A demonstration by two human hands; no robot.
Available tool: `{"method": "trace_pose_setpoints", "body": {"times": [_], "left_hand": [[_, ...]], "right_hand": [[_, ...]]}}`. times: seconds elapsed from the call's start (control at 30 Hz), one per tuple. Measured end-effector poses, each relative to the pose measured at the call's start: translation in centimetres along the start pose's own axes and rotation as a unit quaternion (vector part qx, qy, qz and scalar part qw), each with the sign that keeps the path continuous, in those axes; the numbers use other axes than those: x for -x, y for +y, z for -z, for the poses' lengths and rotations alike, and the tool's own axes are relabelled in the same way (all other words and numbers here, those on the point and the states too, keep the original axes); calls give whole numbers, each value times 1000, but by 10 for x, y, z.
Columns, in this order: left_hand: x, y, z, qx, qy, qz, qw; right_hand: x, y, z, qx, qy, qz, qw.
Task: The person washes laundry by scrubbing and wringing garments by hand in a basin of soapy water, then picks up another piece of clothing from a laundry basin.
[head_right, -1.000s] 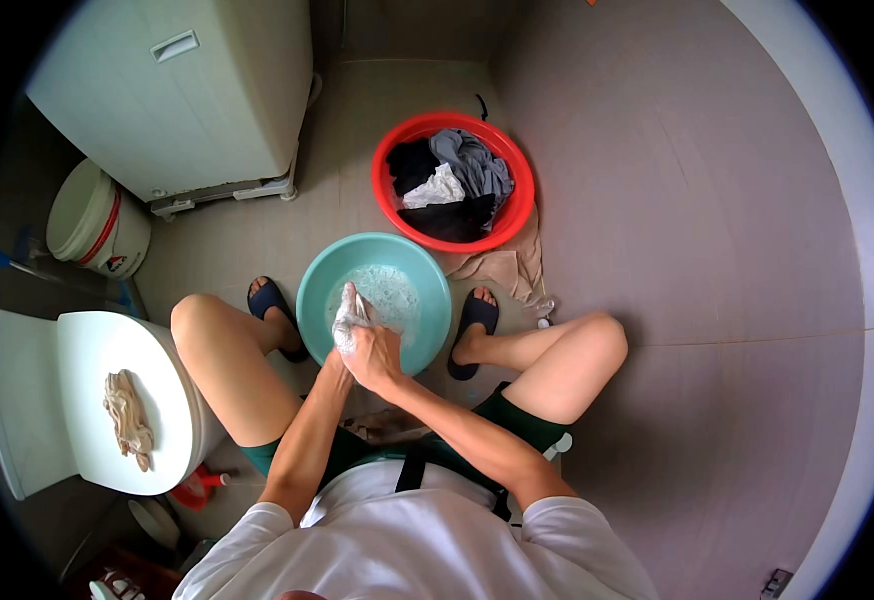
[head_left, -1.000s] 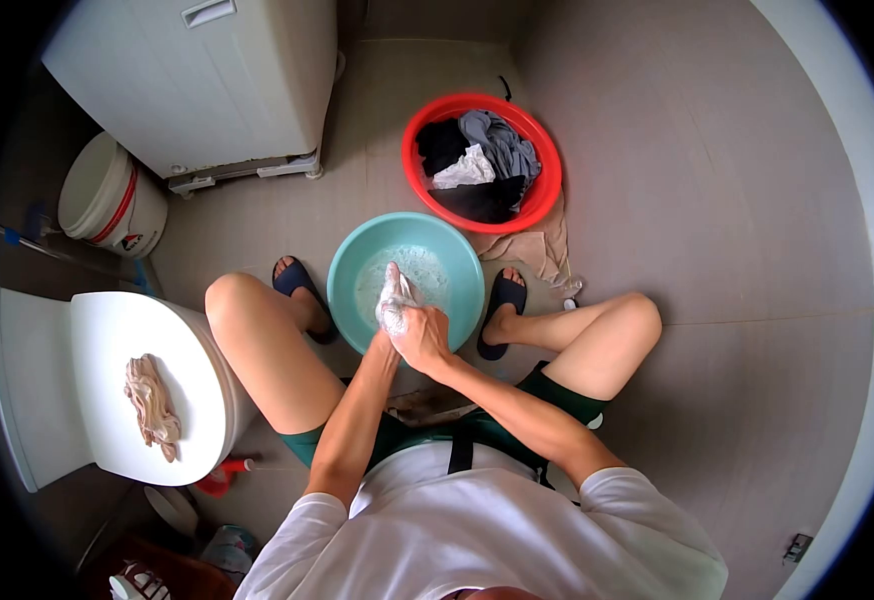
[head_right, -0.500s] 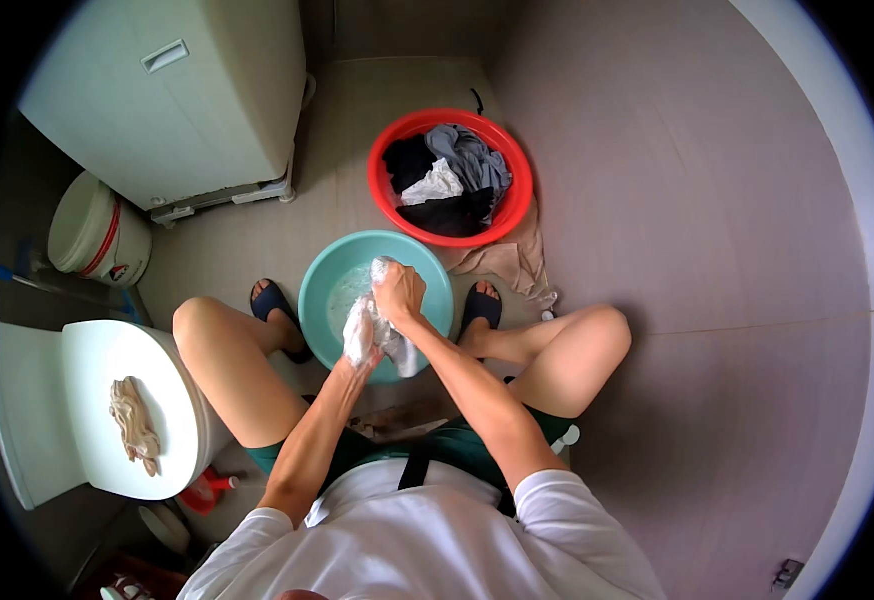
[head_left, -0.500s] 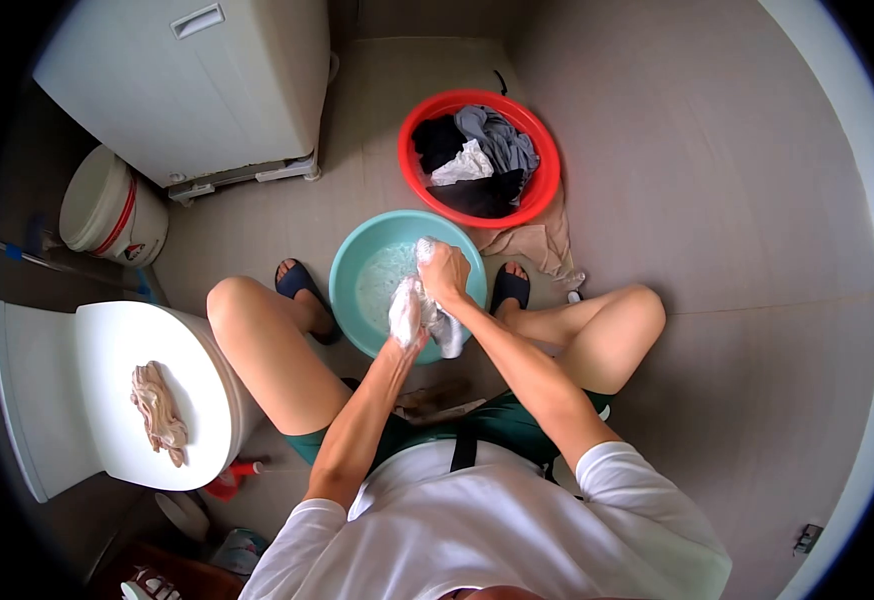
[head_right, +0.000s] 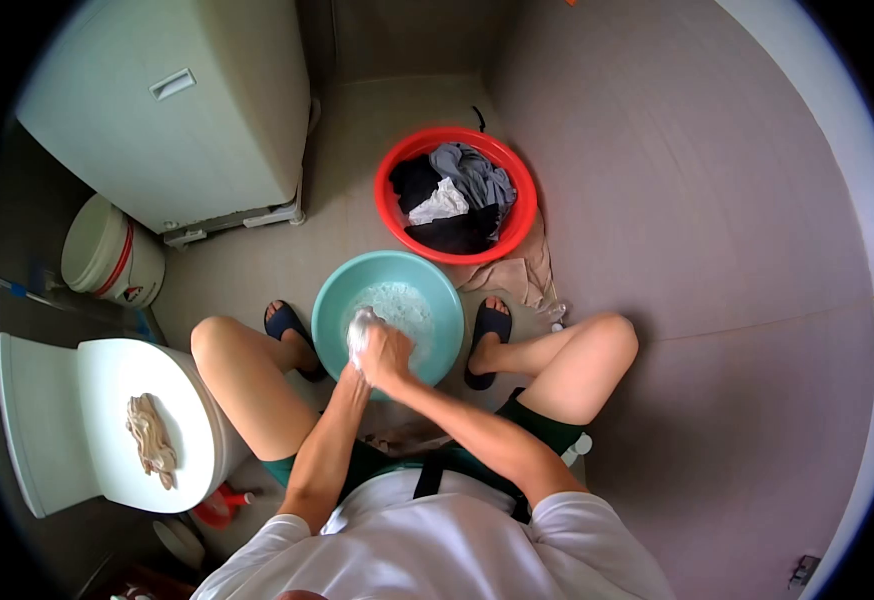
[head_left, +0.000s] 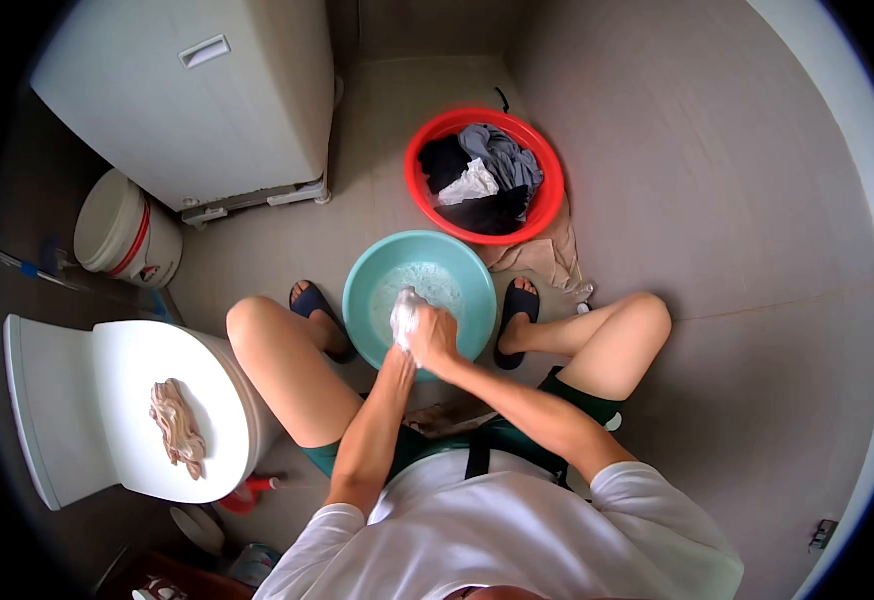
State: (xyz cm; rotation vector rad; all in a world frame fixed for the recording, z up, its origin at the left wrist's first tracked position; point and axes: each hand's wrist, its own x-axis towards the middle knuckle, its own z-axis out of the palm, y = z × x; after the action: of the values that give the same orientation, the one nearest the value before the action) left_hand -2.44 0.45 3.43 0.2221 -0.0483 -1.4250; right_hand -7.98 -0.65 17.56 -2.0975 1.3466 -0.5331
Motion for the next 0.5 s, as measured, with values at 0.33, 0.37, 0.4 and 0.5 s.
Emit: {"method": "trace_pose_setpoints", "body": {"times": [0.33,0.37,0.4,0.5], "left_hand": [[2,15,-37,58,-12,57,997],[2,9,-49,-75,70,15,995],[1,2,-61,-211,160,-3,964],[11,-5,-82,-152,260,15,953]], "right_hand": [[-25,14,-3,53,-31,-2,998],[-26,17,-9,64,-20,16,998],[-27,21,-14,74,-11,34,997],[-67,45,-11,65,17,-34,997]]}}
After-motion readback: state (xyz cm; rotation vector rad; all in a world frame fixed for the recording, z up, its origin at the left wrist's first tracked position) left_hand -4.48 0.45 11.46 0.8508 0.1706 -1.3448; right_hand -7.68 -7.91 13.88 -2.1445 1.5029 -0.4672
